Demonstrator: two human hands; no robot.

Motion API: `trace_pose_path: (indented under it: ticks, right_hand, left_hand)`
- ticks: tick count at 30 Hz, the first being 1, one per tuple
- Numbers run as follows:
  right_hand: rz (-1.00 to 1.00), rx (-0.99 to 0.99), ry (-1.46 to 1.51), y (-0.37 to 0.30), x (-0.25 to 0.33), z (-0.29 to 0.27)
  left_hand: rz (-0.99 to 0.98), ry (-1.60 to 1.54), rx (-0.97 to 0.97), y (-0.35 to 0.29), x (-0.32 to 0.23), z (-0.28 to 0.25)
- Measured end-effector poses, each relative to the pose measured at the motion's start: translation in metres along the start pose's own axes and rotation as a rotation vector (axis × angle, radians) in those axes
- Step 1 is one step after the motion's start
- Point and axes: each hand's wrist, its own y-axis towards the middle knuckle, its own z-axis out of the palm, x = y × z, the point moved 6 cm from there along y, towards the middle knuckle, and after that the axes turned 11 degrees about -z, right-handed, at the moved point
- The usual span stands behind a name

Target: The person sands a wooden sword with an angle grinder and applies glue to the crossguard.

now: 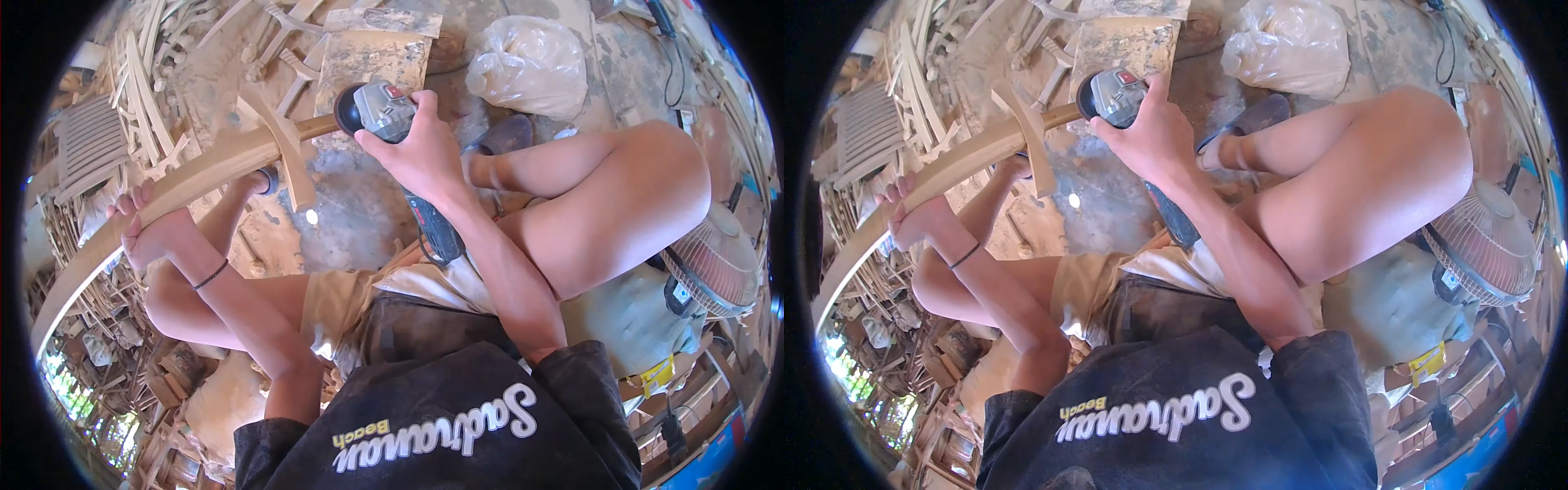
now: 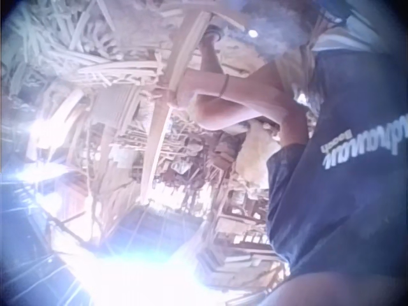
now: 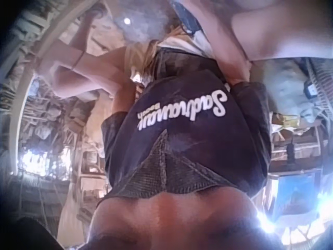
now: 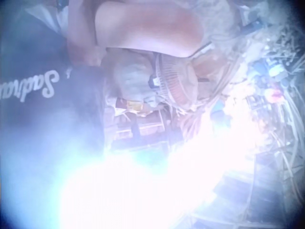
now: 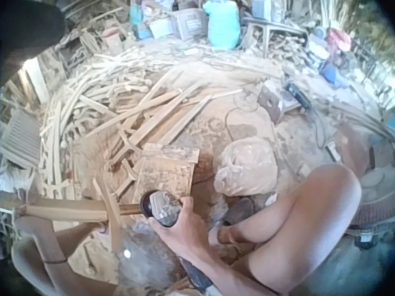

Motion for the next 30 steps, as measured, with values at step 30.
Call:
trace_pose_path:
  ticks: [30]
  right_hand:
    - [0.006,0.027,-0.001,0.004,0.008,0.018]
  left_hand:
    - [0.064,0.320,-0.079,-0.020,-0.002,0.060]
